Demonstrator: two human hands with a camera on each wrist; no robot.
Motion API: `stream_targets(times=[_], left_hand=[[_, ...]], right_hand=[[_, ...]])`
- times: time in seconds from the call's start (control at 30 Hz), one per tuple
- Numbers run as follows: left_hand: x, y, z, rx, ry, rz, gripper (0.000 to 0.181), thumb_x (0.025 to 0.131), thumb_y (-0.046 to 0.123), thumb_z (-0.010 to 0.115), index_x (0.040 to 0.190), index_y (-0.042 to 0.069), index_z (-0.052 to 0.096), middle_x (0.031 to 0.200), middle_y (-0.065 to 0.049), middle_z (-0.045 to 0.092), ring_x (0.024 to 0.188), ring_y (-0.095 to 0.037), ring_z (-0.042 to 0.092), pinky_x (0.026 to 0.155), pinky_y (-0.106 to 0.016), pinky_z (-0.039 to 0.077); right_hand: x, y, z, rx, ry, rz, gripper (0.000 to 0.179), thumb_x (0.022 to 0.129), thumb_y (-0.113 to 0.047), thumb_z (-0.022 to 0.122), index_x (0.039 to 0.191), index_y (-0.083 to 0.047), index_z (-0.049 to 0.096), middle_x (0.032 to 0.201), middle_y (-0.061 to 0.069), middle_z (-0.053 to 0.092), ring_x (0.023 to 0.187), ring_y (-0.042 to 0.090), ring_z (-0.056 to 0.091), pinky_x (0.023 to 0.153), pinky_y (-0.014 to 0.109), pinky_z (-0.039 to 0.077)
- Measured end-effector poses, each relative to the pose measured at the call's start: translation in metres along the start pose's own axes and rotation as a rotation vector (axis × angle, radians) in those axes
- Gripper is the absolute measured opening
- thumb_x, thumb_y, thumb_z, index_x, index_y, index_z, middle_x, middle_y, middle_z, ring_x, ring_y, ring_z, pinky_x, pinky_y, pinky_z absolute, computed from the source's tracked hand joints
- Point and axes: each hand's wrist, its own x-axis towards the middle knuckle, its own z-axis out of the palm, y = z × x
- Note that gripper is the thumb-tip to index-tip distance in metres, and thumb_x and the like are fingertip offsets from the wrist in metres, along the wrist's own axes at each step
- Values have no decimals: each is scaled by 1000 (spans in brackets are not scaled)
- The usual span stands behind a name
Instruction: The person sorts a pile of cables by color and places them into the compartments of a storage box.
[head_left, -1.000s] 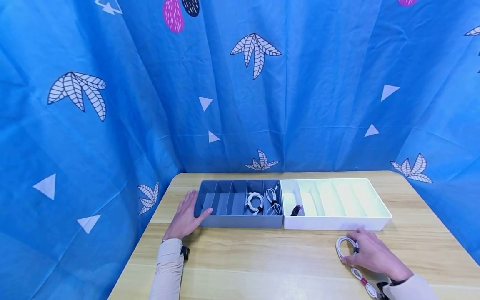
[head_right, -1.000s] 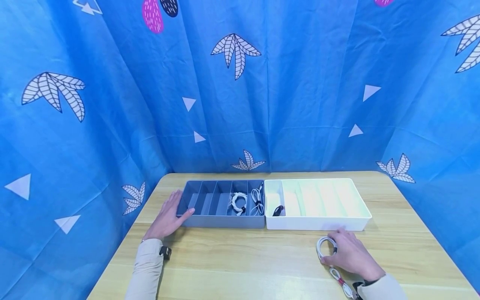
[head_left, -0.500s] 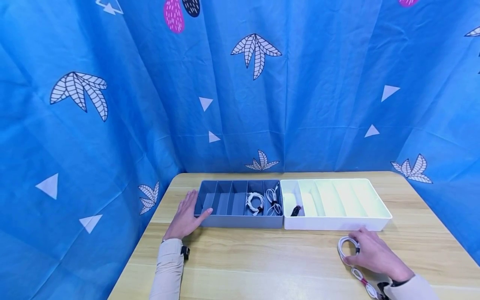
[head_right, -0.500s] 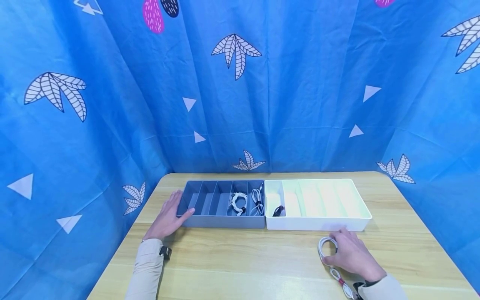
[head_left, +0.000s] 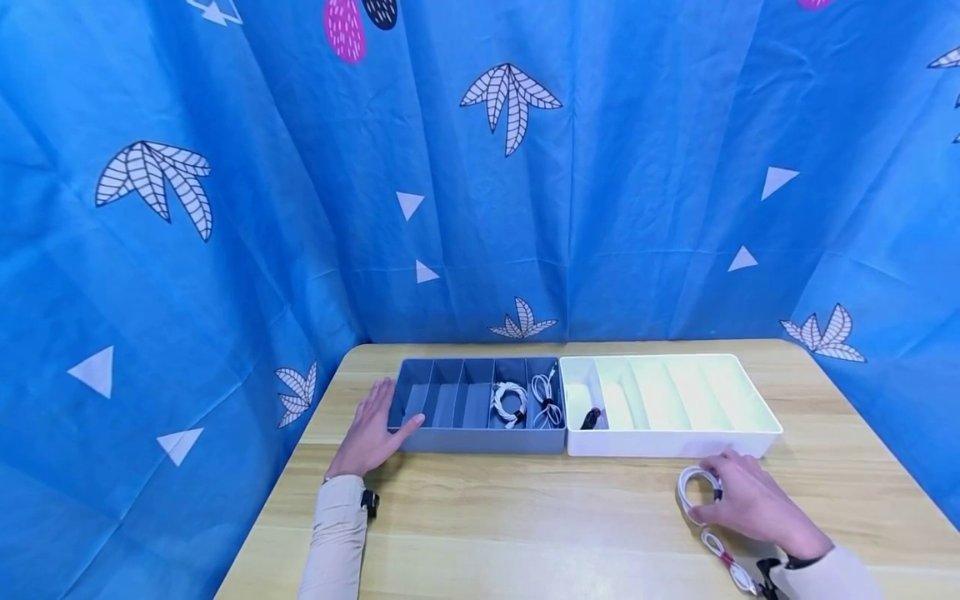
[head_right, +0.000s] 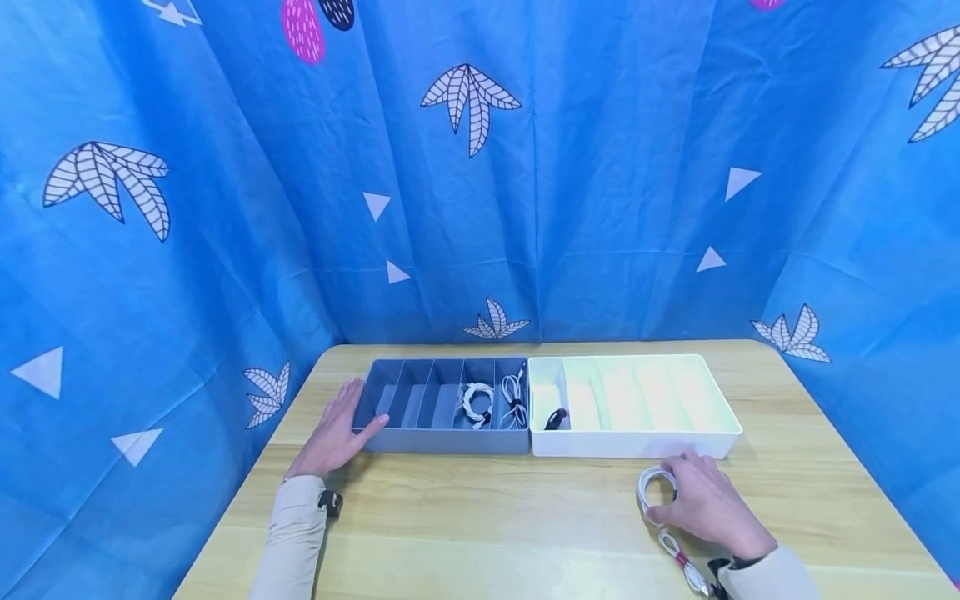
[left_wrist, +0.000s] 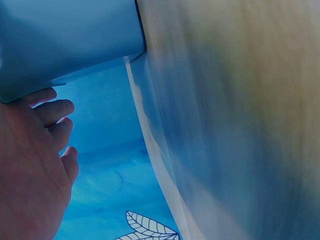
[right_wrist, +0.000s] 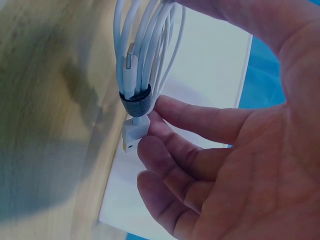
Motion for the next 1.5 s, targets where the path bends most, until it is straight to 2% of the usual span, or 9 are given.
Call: stream_targets(times=[0.33, 0.73, 1.07, 1.5], left_hand=[[0, 0, -2, -1, 13, 1, 106, 96, 75, 49, 166, 6, 13, 175, -16, 12, 164, -38, 6, 132, -62, 7], [-1, 0, -1, -6, 1, -3, 106, 95, 75, 49, 167, 6, 12, 176, -12, 8, 164, -37, 4, 132, -61, 6], [-2, 0, -2, 0, -2, -2, 106, 96, 75, 48, 167, 7, 10, 176, -12, 7, 164, -37, 5, 132, -62, 6], [-2, -1, -1, 2, 1, 6, 105, 96, 75, 48, 167, 9, 8, 176, -12, 7, 164, -34, 0, 132, -61, 6]], right_hand=[[1, -2, -9, -6, 3, -9, 88, 64, -47, 93, 125, 9, 65, 115, 23, 64, 102, 39, 60, 85, 60, 54], [-1, -4, -13, -28, 37, -17, 80, 65, -47, 93, 120, 6, 68, 112, 17, 65, 98, 32, 59, 81, 51, 54], [1, -9, -19, 9, -4, 6, 82, 67, -46, 93, 124, 7, 66, 116, 21, 65, 101, 33, 58, 78, 48, 55], [1, -16, -23, 1, 51, -41, 80, 67, -44, 94, 122, 7, 67, 118, 24, 66, 106, 39, 59, 85, 57, 55]])
